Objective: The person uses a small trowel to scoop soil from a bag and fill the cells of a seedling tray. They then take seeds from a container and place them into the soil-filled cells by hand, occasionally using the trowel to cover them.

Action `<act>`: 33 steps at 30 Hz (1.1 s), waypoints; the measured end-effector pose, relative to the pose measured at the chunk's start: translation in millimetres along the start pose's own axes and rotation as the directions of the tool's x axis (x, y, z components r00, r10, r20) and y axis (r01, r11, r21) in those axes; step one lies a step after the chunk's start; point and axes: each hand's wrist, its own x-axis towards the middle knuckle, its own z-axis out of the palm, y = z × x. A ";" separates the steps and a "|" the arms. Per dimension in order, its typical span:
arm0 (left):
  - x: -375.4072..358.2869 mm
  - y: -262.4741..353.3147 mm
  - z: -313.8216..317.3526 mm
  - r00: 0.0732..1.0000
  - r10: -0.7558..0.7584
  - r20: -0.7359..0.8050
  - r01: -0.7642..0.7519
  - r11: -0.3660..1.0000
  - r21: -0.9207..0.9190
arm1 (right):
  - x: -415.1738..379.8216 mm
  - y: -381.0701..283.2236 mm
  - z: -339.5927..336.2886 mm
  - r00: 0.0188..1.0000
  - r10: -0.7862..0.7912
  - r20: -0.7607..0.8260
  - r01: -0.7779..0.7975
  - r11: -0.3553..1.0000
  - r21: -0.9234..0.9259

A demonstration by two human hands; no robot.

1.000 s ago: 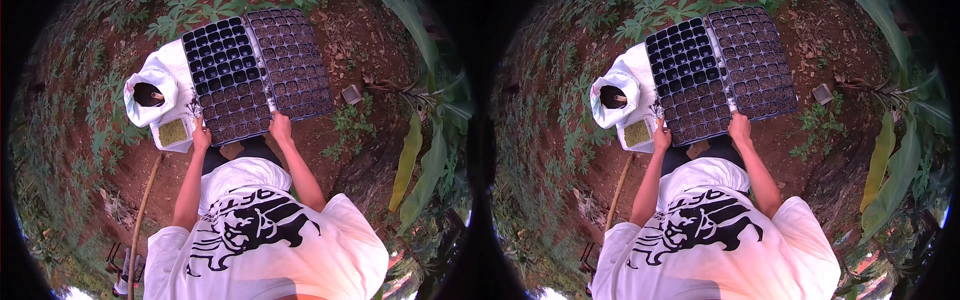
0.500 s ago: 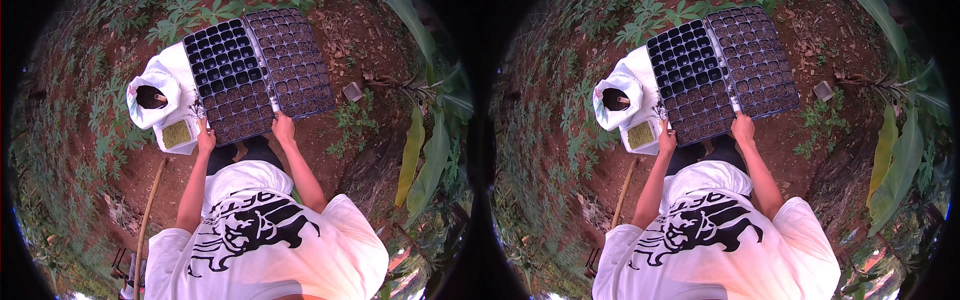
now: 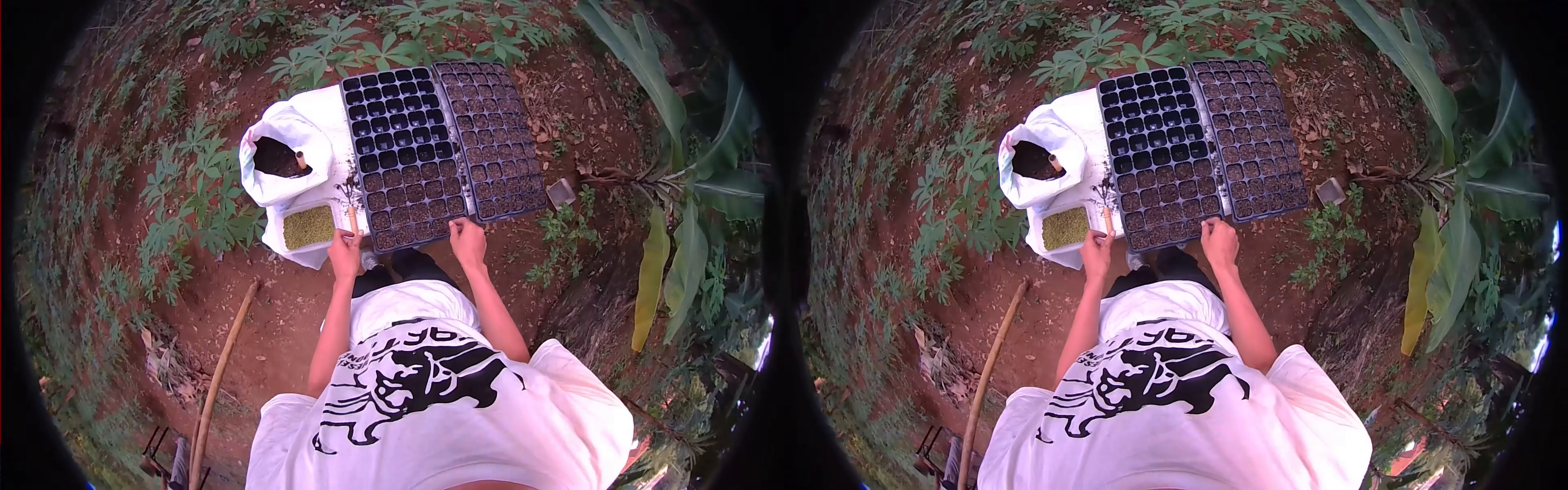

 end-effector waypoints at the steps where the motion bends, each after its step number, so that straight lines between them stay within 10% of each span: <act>1: -1.4 -14.6 -2.9 0.996 0.036 -0.077 -0.044 0.993 -0.108 | -1.6 -14.8 -1.3 0.998 0.013 0.067 -0.011 0.999 -0.031; 7: 5.9 -69.1 -48.0 0.976 -0.138 -0.171 0.080 0.947 -0.312 | -5.7 -85.6 24.3 0.961 -0.188 0.203 0.212 0.971 -0.108; 12: 26.1 -97.3 -91.1 0.934 0.047 -0.355 -0.149 0.952 -0.268 | 12.8 -156.2 56.8 0.812 -0.571 0.122 0.529 0.808 0.259; 18: 69.3 -43.1 -144.7 0.940 -0.227 -0.254 0.035 0.807 -0.589 | 52.7 -312.5 58.0 0.652 -0.751 0.100 0.752 0.658 0.036; 24: 141.2 -27.9 -137.2 0.949 -0.295 -0.115 0.202 0.845 -0.496 | 89.8 -386.2 110.4 0.615 -0.506 0.604 0.780 0.499 -0.377; 33: 126.2 -39.9 -125.5 0.945 -0.274 -0.177 0.080 0.721 -0.688 | 93.6 -369.2 171.5 0.653 -0.362 0.666 0.753 0.212 -0.623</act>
